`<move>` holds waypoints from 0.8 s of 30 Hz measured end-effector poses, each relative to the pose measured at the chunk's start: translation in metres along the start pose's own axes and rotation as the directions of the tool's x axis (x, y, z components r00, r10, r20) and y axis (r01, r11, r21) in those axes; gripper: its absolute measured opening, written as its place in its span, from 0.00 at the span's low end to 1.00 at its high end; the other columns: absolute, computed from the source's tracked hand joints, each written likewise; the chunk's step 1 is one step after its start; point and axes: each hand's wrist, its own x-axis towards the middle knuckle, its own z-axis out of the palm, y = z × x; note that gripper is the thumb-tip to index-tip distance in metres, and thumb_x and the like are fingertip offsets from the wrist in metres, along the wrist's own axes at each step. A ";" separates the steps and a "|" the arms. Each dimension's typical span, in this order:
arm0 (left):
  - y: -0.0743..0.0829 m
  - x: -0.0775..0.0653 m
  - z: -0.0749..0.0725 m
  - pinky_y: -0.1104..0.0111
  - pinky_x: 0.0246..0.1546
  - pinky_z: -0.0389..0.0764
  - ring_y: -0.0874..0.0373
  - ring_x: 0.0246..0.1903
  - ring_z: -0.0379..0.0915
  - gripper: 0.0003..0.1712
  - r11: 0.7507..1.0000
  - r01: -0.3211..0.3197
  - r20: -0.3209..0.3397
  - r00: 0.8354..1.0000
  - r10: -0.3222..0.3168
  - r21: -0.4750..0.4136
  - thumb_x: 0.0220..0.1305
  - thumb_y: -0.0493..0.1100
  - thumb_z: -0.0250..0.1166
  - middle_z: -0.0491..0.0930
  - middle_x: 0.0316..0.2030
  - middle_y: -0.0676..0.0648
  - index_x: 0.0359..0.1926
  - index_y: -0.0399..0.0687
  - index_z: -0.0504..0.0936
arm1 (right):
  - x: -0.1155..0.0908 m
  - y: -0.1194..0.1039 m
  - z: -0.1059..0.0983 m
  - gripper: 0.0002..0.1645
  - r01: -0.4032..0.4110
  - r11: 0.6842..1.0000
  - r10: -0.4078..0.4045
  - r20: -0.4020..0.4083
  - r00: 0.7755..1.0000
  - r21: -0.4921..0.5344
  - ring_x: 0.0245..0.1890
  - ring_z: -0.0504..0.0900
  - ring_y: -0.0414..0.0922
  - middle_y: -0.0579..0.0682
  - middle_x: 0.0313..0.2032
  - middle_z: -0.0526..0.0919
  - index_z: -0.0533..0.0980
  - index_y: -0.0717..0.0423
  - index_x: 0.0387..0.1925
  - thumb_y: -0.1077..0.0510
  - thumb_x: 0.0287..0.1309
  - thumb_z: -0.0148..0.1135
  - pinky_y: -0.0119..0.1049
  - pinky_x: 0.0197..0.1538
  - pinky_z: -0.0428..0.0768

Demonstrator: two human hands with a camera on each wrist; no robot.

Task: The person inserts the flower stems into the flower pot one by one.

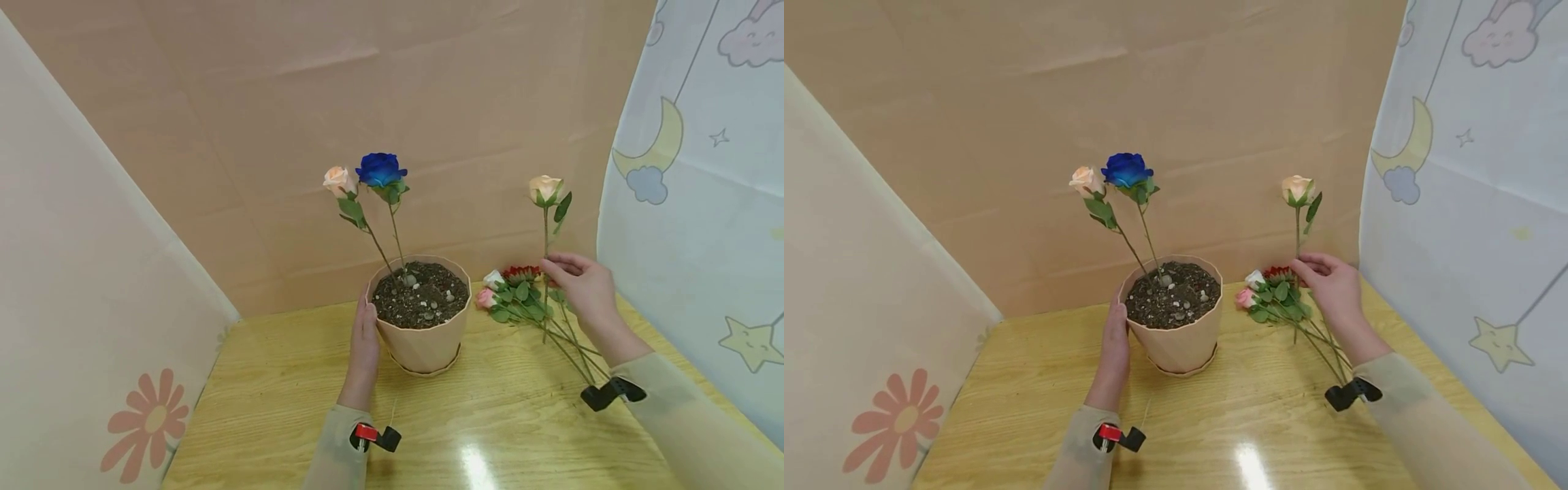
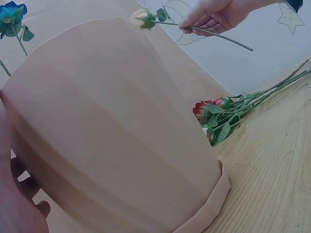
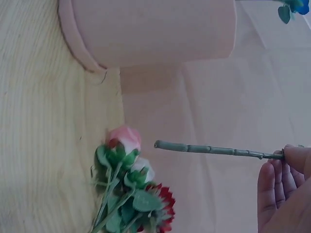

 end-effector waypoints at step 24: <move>-0.002 0.001 0.000 0.38 0.83 0.47 0.44 0.86 0.42 0.35 0.999 -0.010 0.003 1.000 0.010 -0.030 0.92 0.60 0.39 0.49 0.88 0.48 0.91 0.59 0.51 | 0.005 -0.097 0.072 0.23 0.164 0.983 -0.169 0.059 0.984 0.085 0.40 0.90 0.40 0.38 0.42 0.90 0.86 0.56 0.59 0.44 0.74 0.74 0.28 0.53 0.83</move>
